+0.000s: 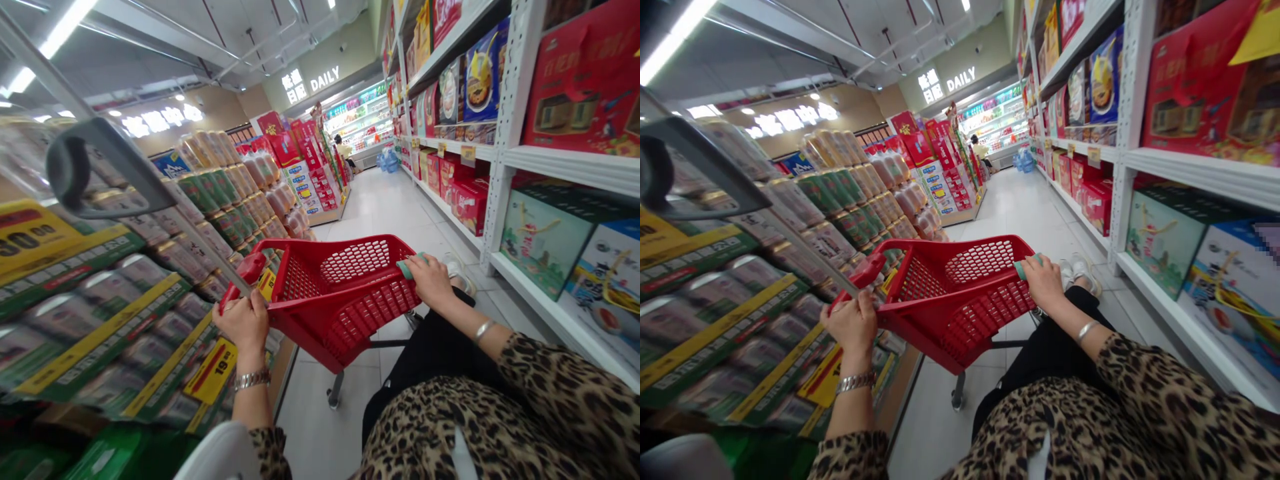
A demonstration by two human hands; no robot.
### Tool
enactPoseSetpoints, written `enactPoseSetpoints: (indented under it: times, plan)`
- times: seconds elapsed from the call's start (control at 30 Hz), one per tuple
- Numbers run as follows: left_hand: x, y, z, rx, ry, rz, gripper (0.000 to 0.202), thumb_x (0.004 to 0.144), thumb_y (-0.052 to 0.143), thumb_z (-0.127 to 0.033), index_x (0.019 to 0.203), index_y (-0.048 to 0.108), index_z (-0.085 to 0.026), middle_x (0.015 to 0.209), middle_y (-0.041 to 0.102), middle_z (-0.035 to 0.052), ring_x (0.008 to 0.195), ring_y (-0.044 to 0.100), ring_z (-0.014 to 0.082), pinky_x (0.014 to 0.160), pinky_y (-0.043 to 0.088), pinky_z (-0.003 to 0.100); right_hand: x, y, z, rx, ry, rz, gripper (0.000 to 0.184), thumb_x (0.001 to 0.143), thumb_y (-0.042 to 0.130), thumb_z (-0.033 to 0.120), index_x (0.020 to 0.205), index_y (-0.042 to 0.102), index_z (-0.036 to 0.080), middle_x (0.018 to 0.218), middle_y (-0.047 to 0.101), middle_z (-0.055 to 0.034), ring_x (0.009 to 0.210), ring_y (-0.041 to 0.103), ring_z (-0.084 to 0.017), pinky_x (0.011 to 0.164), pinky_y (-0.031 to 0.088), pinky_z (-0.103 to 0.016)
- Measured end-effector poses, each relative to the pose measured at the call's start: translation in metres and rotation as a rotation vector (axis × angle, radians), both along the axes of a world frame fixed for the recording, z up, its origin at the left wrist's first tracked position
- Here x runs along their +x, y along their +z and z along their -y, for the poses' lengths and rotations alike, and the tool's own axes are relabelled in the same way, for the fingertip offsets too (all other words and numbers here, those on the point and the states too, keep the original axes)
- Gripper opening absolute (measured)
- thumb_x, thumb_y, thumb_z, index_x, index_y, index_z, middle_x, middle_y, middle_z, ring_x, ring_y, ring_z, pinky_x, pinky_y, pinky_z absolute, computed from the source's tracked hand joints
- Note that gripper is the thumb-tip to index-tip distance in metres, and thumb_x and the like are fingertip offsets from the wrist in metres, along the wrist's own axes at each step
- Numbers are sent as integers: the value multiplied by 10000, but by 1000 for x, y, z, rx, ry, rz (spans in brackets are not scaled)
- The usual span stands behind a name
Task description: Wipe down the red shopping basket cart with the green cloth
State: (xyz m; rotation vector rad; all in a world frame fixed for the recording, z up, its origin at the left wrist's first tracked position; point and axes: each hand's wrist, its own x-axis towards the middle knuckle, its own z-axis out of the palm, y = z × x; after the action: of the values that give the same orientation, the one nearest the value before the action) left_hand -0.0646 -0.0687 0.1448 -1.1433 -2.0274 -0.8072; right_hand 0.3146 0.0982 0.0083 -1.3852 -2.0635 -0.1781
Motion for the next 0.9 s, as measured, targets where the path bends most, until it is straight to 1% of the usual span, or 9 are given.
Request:
enactPoseSetpoints:
  times: [0.07,0.17,0.3,0.43,0.53,0.63,0.7,0.77,0.9]
  plan:
    - [7,-2,4,-17,31,-17,506,914,306,-470,567,588,-232,583,601,97,809,623,283,1079,346,537,-7,5,5,-1,20,-6,524,868,485,66,1326,669,243,1427,642,-95,1275,456,-360,919,419,-491]
    - [25,-4,11,13,58,-13,503,914,320,-475,527,539,-240,541,551,81,786,607,277,1022,349,521,-24,16,18,-7,87,-34,529,844,495,55,1306,679,235,1401,659,-94,1284,449,-352,931,396,-489]
    - [56,-7,21,15,92,-6,500,930,312,-487,559,541,-243,550,547,81,742,570,272,992,327,531,-54,36,44,-49,227,-37,500,859,481,27,1256,692,246,1375,675,-64,1313,451,-319,986,364,-471]
    - [85,-12,29,-13,103,-11,475,941,320,-512,619,542,-244,588,584,85,731,540,269,951,320,538,-84,59,75,-89,398,-35,521,883,470,18,1298,672,261,1399,657,-59,1341,449,-314,1010,383,-472]
    - [98,-14,33,-10,89,-20,474,951,316,-529,641,535,-246,595,589,90,722,523,273,912,327,535,-104,78,97,-78,520,-70,527,885,483,22,1317,665,263,1408,650,-62,1356,437,-304,1031,397,-484]
    - [103,-13,34,8,82,-38,475,961,318,-530,641,524,-247,586,575,92,696,499,268,879,340,516,-122,90,114,-15,649,-107,509,914,515,66,1376,627,248,1444,630,-33,1354,438,-291,1064,404,-459]
    - [103,-12,33,-5,87,-68,476,973,310,-516,650,531,-245,588,574,93,679,483,263,858,345,501,-131,92,120,60,714,-120,466,963,519,119,1401,610,247,1463,621,-19,1364,433,-278,1090,401,-442]
    - [101,-11,33,-26,83,-96,476,983,300,-501,670,550,-242,601,585,97,676,478,264,838,348,489,-135,87,121,136,735,-124,416,1016,497,167,1406,610,261,1471,620,-7,1391,417,-260,1117,392,-436]
    - [95,-9,31,-46,54,-102,476,980,298,-493,666,546,-236,584,565,102,681,487,272,819,349,492,-127,64,106,236,663,-127,378,1052,478,185,1385,628,279,1448,642,1,1412,419,-241,1129,403,-444]
